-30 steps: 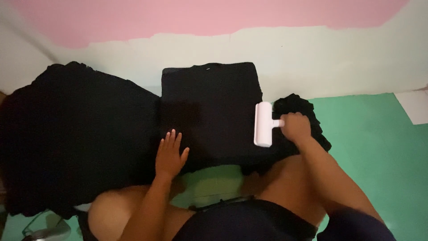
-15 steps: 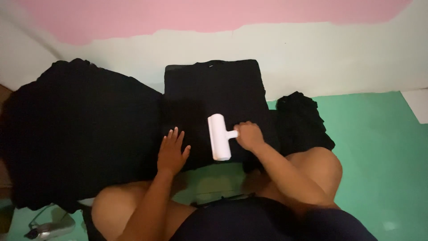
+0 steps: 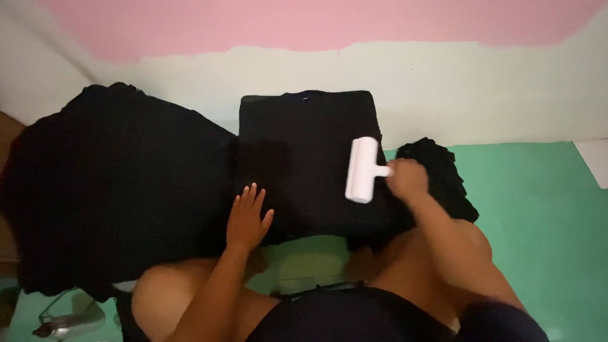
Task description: Using a lint roller to remove debris from black t-shirts to prepare them for printing or packaging.
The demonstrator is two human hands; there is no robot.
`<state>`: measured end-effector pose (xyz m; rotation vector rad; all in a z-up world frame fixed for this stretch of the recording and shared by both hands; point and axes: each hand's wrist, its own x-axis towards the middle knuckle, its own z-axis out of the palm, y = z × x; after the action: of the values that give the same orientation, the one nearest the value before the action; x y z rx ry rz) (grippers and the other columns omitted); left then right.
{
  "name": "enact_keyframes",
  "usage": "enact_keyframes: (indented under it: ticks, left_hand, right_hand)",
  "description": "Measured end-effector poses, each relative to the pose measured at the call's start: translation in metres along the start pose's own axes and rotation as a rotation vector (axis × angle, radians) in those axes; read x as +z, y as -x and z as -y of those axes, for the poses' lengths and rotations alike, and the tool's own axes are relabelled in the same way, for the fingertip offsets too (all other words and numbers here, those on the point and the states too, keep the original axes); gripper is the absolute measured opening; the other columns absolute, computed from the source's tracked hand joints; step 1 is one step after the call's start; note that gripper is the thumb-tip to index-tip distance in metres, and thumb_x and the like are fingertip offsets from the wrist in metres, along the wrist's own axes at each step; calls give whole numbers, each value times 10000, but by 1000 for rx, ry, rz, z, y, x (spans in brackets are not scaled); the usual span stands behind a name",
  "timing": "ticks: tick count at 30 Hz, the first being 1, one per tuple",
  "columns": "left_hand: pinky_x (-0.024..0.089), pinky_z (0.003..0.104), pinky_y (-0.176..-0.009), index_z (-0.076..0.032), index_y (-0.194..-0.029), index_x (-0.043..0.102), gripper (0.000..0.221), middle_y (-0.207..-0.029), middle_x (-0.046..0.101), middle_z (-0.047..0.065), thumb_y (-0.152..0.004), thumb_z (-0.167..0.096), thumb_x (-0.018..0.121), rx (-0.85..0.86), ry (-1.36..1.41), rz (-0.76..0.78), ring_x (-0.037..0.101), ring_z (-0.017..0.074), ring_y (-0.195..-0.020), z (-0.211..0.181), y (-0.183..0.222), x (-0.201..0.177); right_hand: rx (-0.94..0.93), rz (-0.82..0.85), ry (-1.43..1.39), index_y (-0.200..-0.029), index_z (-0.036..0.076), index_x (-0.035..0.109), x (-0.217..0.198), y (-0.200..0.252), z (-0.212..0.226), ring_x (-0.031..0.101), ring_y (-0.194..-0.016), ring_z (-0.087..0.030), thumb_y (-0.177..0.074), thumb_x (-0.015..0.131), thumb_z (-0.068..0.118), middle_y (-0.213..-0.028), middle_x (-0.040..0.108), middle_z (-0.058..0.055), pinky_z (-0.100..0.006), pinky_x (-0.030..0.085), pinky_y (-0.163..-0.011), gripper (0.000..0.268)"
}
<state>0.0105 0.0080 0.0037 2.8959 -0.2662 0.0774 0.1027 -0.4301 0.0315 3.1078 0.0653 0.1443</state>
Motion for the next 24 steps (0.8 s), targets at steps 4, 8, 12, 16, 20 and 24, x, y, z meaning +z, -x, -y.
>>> enact_keyframes:
  ticks: [4,8,12,16,20,24]
  left_hand:
    - [231,488,-1267,-120,-1536,463,629,-1633,390,153,-1029,-492,492,-3,5,-26,349,310,-1524,2,1,5]
    - [194,499,-1276,-111,-1573,403,644,-1649,358,145,-1045,-467,489,-11,104,35,315,315,-1536,1,7,-6]
    - [220,576,-1253,-143,-1603,333,663,-1701,244,117,-1063,-523,396,-69,-52,212,221,322,-1569,-2,11,-21]
    - [164,625,-1249,-217,-1634,266,679,-1737,145,42,-1060,-568,351,-144,-83,325,133,270,-1597,7,8,-15]
    - [375,516,-1025,-195,-1186,649,358,-1252,598,43,-925,-441,646,-122,567,157,558,218,-1190,-58,5,-95]
    - [556,266,-806,-157,-850,667,115,-885,707,4,-957,-183,699,448,1270,134,682,114,-818,-155,57,-266]
  right_hand:
    - [-118,-3,-107,-891,132,746,19,-11,62,714,-890,-359,-928,594,279,-852,726,-116,-482,573,-777,215]
    - [-198,28,-221,-875,134,741,28,-17,101,707,-878,-349,-964,528,282,-850,734,-107,-464,550,-778,275]
    - [-226,33,-43,-886,148,759,35,-24,64,719,-892,-336,-968,523,304,-850,738,-105,-474,562,-789,295]
    - [-149,44,136,-869,164,759,26,-27,-7,734,-863,-309,-942,546,305,-835,753,-85,-464,572,-767,266]
    - [-47,-31,146,-875,157,747,18,-31,-35,716,-848,-323,-936,575,323,-819,721,-89,-457,548,-735,247]
    - [-148,-51,-23,-784,142,651,26,-32,4,668,-806,-421,-866,526,276,-836,703,-107,-548,502,-602,200]
